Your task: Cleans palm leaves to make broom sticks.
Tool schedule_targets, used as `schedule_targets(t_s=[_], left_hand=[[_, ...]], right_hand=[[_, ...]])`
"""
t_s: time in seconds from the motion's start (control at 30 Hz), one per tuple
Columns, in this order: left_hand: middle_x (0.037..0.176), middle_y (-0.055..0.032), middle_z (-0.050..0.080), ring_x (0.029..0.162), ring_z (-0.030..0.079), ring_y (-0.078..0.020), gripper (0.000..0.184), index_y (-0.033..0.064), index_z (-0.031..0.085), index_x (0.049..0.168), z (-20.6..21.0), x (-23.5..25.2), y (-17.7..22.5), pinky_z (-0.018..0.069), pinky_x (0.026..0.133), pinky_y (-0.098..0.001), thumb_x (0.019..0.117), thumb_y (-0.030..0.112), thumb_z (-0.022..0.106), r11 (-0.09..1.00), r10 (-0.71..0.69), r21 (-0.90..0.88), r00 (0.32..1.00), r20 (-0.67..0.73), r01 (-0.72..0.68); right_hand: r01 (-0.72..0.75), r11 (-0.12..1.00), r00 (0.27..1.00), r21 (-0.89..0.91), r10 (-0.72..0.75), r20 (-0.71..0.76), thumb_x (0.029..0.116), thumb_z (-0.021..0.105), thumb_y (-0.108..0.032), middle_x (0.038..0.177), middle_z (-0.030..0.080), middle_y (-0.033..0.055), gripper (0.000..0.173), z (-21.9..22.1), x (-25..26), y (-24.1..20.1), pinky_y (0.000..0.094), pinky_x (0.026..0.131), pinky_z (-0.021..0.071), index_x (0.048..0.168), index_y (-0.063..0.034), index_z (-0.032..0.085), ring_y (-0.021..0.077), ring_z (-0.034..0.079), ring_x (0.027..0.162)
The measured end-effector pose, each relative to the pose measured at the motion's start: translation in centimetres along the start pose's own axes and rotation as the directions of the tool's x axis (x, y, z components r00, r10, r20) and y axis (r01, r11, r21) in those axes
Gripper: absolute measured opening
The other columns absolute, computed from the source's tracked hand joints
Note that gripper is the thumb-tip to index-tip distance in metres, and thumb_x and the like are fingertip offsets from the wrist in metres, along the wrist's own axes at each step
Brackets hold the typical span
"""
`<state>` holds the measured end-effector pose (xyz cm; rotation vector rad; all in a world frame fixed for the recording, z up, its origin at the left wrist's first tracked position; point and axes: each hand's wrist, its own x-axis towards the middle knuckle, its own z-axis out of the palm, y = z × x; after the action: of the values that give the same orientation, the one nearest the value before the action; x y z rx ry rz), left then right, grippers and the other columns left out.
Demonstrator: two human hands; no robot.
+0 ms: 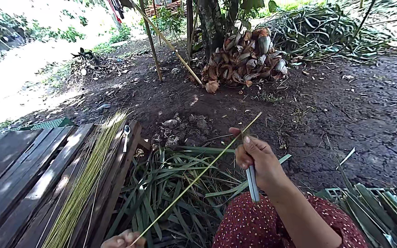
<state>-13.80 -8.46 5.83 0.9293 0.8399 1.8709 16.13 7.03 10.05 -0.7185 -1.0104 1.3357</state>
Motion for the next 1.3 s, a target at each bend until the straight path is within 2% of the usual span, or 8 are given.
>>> schedule_targets(t_s=[0.23, 0.43, 0.6, 0.77, 0.87, 1.0, 1.1, 1.3], left_hand=[[0.092, 0.0068, 0.073, 0.082, 0.07, -0.0019, 0.012, 0.0235, 0.071, 0.092, 6.2, 0.3, -2.9, 0.0595, 0.076, -0.0192, 0.0883, 0.014, 0.078, 0.99, 0.113, 0.088, 0.993, -0.043, -0.109], [0.099, 0.009, 0.074, 0.089, 0.071, -0.0014, 0.01, 0.0236, 0.075, 0.098, 6.1, -0.2, -3.3, 0.0594, 0.079, -0.0185, 0.0916, 0.016, 0.075, 0.978, 0.187, 0.073, 0.978, 0.089, -0.193], [0.094, 0.0075, 0.074, 0.083, 0.071, -0.0015, 0.012, 0.0224, 0.076, 0.096, 5.2, -0.8, -2.1, 0.059, 0.075, -0.0181, 0.0904, 0.012, 0.076, 0.981, 0.181, 0.061, 0.983, 0.039, -0.183], [0.087, 0.0045, 0.075, 0.078, 0.071, -0.003, 0.014, 0.0219, 0.074, 0.09, 2.7, -1.1, -1.0, 0.0591, 0.074, -0.0195, 0.0896, 0.008, 0.075, 0.979, 0.19, 0.088, 0.977, -0.098, -0.182], [0.087, 0.0046, 0.075, 0.077, 0.07, -0.0029, 0.018, 0.022, 0.073, 0.087, 2.7, -1.3, -1.5, 0.0593, 0.074, -0.0202, 0.0891, 0.004, 0.074, 0.984, 0.159, 0.107, 0.978, -0.135, -0.145], [0.094, 0.009, 0.075, 0.083, 0.071, -0.0007, 0.016, 0.0256, 0.075, 0.093, 3.7, -1.3, -2.5, 0.0595, 0.076, -0.0186, 0.0887, 0.011, 0.077, 0.969, 0.205, 0.15, 0.978, -0.046, -0.196], [0.103, 0.0139, 0.074, 0.093, 0.07, 0.0007, 0.016, 0.0286, 0.076, 0.101, 3.8, -1.2, -2.4, 0.0582, 0.081, -0.017, 0.0926, 0.015, 0.075, 0.926, 0.294, 0.216, 0.95, 0.105, -0.31], [0.107, 0.0163, 0.073, 0.099, 0.069, 0.0013, 0.017, 0.0281, 0.076, 0.105, 2.8, -1.3, -1.4, 0.0568, 0.083, -0.0155, 0.0941, 0.015, 0.074, 0.84, 0.391, 0.308, 0.892, 0.227, -0.447]], right_hand=[[-0.153, 0.987, 0.937, 0.053, 0.128, 0.324, 0.1047, 0.04, -0.012, 0.059, 0.045, -0.0189, 0.04, 3.6, -3.8, 1.9, 0.0112, 0.049, 0.0376, 0.139, -0.0007, 0.056, -0.0077, 0.042, 0.05], [-0.349, 0.937, 0.758, -0.004, 0.285, 0.587, 0.1061, 0.049, -0.028, 0.065, 0.044, -0.0181, 0.043, 4.6, -5.9, 1.8, 0.0111, 0.048, 0.0346, 0.144, -0.0068, 0.055, -0.0078, 0.039, 0.051], [-0.151, 0.988, 0.971, -0.002, 0.149, 0.186, 0.1062, 0.036, -0.015, 0.056, 0.046, -0.0168, 0.038, 2.3, -1.9, 1.4, 0.014, 0.049, 0.0394, 0.13, -0.0052, 0.064, -0.0057, 0.042, 0.047], [-0.108, 0.99, 0.946, 0.089, 0.13, -0.296, 0.1134, 0.019, -0.023, 0.051, 0.038, -0.0103, 0.044, -1.8, 3.5, 0.7, 0.0171, 0.046, 0.0418, 0.131, -0.009, 0.057, 0.0007, 0.041, 0.042], [-0.25, 0.968, 0.966, 0.024, 0.247, 0.08, 0.1074, 0.025, -0.018, 0.054, 0.045, -0.014, 0.044, 0.1, 0.6, 1.4, 0.015, 0.048, 0.0431, 0.14, -0.0045, 0.051, -0.0032, 0.044, 0.045], [-0.444, 0.895, 0.714, -0.05, 0.387, 0.583, 0.1051, 0.044, -0.024, 0.06, 0.044, -0.0169, 0.045, 4.8, -4.2, 2.9, 0.0132, 0.047, 0.036, 0.147, -0.0079, 0.05, -0.0059, 0.04, 0.049], [-0.496, 0.868, 0.618, -0.032, 0.378, 0.69, 0.1064, 0.044, -0.022, 0.061, 0.045, -0.0159, 0.038, 6.5, -5.4, 3.9, 0.0124, 0.047, 0.0351, 0.139, -0.0083, 0.058, -0.0058, 0.04, 0.049], [-0.312, 0.945, 0.91, 0.101, 0.267, 0.316, 0.1059, 0.038, -0.016, 0.054, 0.046, -0.0165, 0.037, 4.8, -2.1, 3.0, 0.014, 0.047, 0.0388, 0.13, -0.0049, 0.064, -0.0053, 0.042, 0.046]])
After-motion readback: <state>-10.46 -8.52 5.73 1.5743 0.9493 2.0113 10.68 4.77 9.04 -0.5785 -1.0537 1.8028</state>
